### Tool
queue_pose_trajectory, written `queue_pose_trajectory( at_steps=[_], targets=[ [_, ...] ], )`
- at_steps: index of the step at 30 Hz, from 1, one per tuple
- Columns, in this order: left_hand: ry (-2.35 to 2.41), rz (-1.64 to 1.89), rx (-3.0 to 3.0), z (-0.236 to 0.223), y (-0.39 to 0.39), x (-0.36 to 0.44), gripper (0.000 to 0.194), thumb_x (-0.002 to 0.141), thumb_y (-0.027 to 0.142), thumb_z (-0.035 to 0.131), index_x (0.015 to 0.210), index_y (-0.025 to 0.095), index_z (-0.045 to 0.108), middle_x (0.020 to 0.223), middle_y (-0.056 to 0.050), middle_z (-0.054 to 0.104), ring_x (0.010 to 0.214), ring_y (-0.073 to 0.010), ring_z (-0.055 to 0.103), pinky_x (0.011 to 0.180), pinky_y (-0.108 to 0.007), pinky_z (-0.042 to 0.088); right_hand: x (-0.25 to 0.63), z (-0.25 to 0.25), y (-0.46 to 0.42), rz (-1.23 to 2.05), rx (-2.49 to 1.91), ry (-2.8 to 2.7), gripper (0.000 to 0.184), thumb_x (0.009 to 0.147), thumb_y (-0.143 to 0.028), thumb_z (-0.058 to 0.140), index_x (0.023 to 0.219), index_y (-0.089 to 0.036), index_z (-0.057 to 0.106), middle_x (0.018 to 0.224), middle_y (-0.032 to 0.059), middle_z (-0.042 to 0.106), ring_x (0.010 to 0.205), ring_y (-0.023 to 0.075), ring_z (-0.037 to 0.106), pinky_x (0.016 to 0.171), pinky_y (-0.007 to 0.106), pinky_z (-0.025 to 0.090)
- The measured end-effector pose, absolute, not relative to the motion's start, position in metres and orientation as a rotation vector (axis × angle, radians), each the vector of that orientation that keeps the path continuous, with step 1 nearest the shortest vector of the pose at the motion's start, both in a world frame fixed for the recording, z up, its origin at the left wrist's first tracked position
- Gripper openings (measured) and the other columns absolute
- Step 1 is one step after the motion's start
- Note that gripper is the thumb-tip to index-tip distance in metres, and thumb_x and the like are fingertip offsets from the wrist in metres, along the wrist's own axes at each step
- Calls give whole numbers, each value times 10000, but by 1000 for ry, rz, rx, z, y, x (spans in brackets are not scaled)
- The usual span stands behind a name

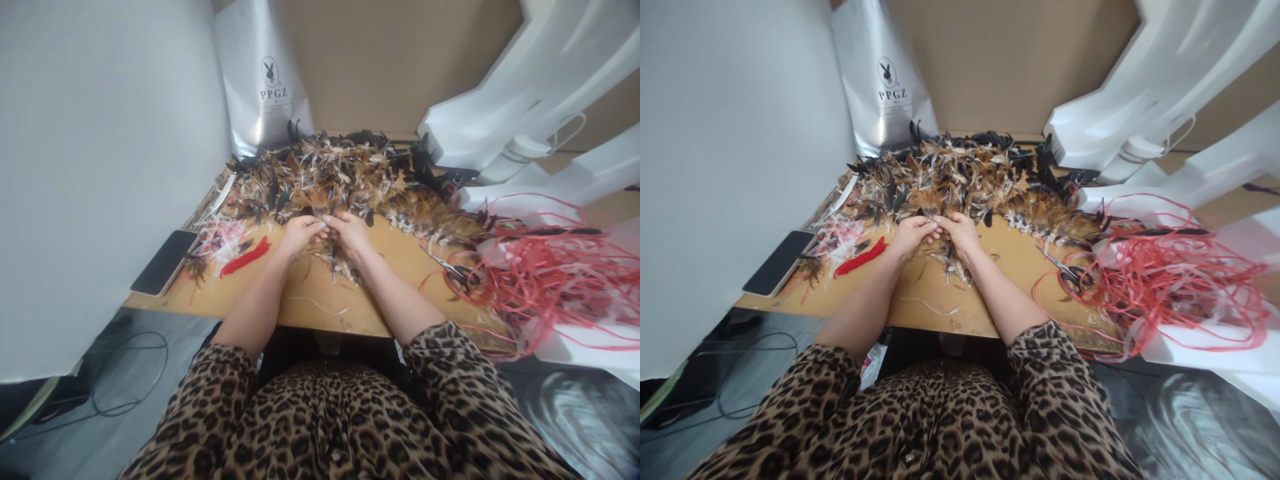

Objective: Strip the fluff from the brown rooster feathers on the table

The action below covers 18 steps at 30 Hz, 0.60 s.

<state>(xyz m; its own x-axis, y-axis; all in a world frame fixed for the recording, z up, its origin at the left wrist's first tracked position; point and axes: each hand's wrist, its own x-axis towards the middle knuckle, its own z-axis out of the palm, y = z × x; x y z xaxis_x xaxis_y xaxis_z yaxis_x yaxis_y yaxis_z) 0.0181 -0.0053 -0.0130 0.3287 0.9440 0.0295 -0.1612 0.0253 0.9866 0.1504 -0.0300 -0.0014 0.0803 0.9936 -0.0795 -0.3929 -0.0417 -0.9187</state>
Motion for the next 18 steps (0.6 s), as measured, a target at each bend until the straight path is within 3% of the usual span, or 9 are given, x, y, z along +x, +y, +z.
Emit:
queue_pose_trajectory(
  at_steps=[3,7,13,18],
  targets=[
    [850,1049,1147,-12,-5,19,230,675,321,775,717,113,688,673,-49,700,574,-80,617,535,-178,437,151,-1,-30,1274,-1019,-862,316,552,-389,814,640,-183,591,546,-43,593,496,72,492,499,209,362],
    [832,1076,968,-9,-4,18,197,692,280,771,731,111,678,682,-46,700,580,-66,616,541,-161,431,154,-2,-30,1011,-1082,-1084,275,620,-369,774,815,-201,677,722,-10,668,646,118,573,669,268,464],
    [759,1066,873,-12,-3,15,201,696,266,773,783,112,677,805,-65,733,701,-85,659,671,-188,484,163,-3,-36,348,-1203,-1681,207,820,-340,617,937,-184,686,872,60,659,781,170,590,746,302,447],
    [704,1045,836,-13,-4,15,210,680,246,787,792,107,677,820,-73,735,742,-101,672,723,-213,497,165,1,-41,-57,-1390,-1946,226,880,-354,546,990,-185,647,934,86,667,915,227,591,799,338,378]
  ],
)
